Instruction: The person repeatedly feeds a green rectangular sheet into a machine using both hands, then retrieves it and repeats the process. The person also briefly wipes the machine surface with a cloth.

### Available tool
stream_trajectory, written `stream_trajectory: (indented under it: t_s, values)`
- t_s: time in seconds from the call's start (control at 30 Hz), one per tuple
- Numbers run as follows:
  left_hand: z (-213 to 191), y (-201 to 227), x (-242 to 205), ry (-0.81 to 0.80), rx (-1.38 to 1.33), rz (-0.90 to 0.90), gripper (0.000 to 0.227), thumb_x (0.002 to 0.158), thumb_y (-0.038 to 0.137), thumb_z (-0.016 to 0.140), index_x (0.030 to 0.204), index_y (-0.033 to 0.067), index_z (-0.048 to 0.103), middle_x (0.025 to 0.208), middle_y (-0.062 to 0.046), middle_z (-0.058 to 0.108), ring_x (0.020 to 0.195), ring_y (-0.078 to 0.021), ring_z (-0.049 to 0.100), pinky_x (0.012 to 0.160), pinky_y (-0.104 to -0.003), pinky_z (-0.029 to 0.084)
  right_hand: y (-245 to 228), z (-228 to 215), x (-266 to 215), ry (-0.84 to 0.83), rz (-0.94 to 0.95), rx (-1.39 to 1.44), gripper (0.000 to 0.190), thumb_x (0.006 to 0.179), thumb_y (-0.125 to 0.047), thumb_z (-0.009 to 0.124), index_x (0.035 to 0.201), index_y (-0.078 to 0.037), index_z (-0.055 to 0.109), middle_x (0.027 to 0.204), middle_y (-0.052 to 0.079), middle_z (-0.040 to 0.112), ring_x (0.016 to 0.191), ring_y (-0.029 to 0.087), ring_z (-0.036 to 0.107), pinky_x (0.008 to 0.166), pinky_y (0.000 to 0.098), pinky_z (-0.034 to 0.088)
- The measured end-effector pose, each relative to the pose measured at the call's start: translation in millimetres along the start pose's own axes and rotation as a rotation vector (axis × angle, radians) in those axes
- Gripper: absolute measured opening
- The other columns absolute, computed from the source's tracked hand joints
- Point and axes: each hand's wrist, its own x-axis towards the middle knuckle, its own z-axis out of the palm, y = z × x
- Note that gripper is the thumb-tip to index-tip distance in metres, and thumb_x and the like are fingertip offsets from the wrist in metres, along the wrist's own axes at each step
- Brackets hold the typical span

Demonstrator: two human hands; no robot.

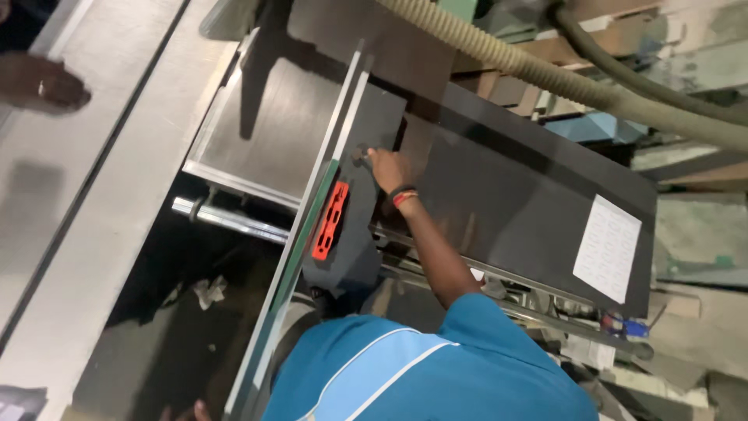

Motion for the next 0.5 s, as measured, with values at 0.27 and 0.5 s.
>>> stream_trajectory:
  t_s: [0.27,0.5]
  values:
    - [-26,14,-13,-0.245,0.042,-0.423,0.039,0.104,0.041,0.069,0.088,0.0053,0.07,0.097,-0.016,0.071,0.099,-0.0372,0.067,0.09,-0.048,0.053,15,17,15,-0.03,-0.028,-0.055,0.048,0.102,-0.039,0.043,0.094,-0.007,0.078,0.093,0.022,0.073,0.081,0.051,0.067,0.068,0.0639,0.052]
    - [-34,30,-4,-0.178,0.037,-0.453,0.041,0.1,0.045,0.068,0.091,0.0048,0.073,0.091,-0.019,0.071,0.089,-0.0388,0.068,0.078,-0.049,0.054,2,3,19,-0.077,0.015,0.027,0.046,0.107,-0.042,0.045,0.104,-0.007,0.076,0.108,0.024,0.071,0.099,0.052,0.066,0.086,0.0629,0.051]
